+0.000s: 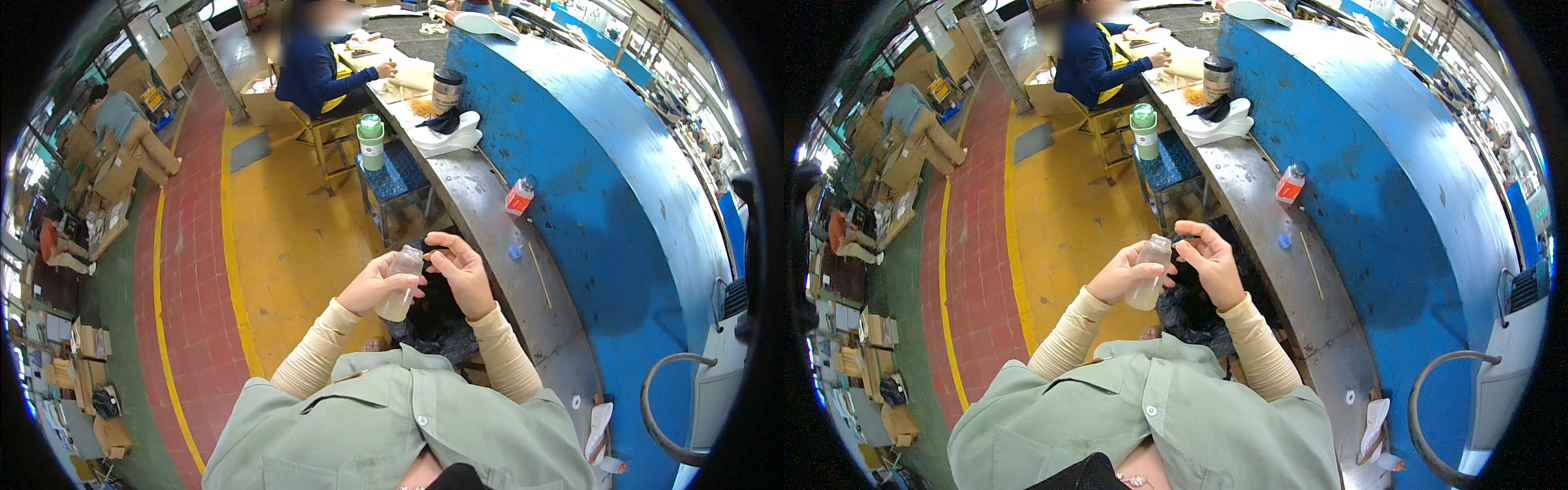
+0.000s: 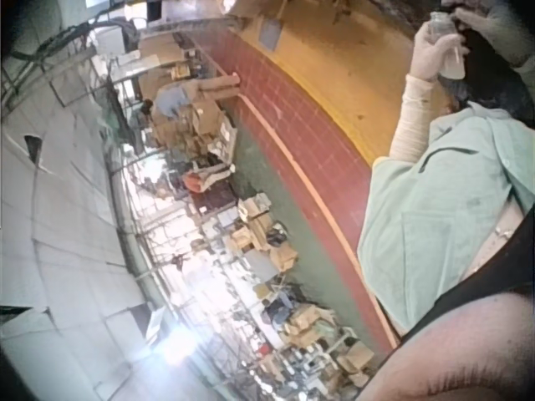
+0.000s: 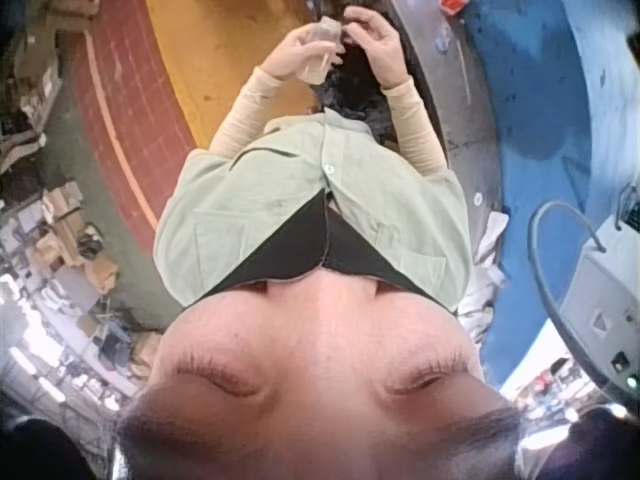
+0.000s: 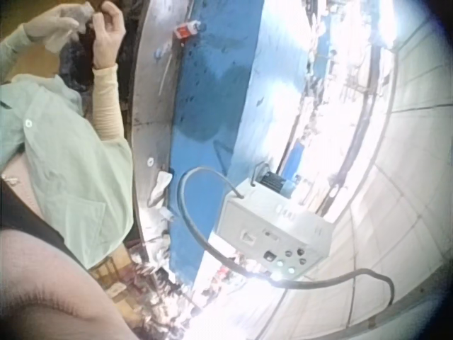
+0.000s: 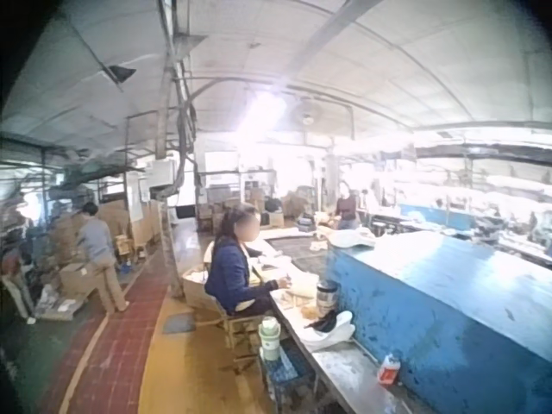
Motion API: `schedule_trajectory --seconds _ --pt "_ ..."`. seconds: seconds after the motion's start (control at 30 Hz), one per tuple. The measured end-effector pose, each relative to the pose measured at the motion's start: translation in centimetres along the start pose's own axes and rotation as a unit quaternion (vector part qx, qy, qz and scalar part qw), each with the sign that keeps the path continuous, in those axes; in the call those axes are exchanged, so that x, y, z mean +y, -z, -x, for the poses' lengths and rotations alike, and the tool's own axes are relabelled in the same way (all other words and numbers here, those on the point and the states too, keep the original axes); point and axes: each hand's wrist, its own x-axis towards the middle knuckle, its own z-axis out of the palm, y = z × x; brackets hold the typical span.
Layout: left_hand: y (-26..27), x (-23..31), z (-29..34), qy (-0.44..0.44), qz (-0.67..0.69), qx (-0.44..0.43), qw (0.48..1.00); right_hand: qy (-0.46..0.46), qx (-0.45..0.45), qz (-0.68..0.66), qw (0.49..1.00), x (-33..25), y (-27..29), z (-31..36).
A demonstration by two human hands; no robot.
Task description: The person holds a small plastic bottle and uses a wooden stick to scoop a viscous substance from the bottle. They repeatedly dip the stick into the bottle and scrape the sides, then place the stick into a black trash bag below the workbench.
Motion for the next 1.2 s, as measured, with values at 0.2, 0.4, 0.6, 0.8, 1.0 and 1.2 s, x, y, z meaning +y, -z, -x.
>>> schedule_trajectory --seconds 0.2,0.4,0.6,0.8,1.0,1.2 --pt "0.2 1.7 1.8 0.072 0.007 -0.141 0.987 0.134 -0.278 0.304 0.901 -4.5 0.9 -1.7" --pt "1.0 2.4 3.2 0.181 -0.063 -0.155 0.969 0.152 -0.355 0.333 0.860 -5.0 -0.4 -1.7" --pt "0.7 2.1 4.0 0.189 -0.072 -0.133 0.970 0.227 -0.265 0.328 0.878 -2.2 -0.8 -0.1" --pt "0.4 -0.2 2.1 0.148 -0.063 -0.110 0.981 0.235 -0.128 0.335 0.904 2.0 -0.3 0.7" --pt "-3.1 -0.3 1.1 0.082 -0.117 -0.037 0.989 0.183 -0.076 0.296 0.935 0.5 1.0 0.9" --pt "-3.4 2.9 -0.5 -0.057 -0.458 -0.133 0.877 0.099 -0.058 0.134 0.984 -1.9 1.5 1.8"
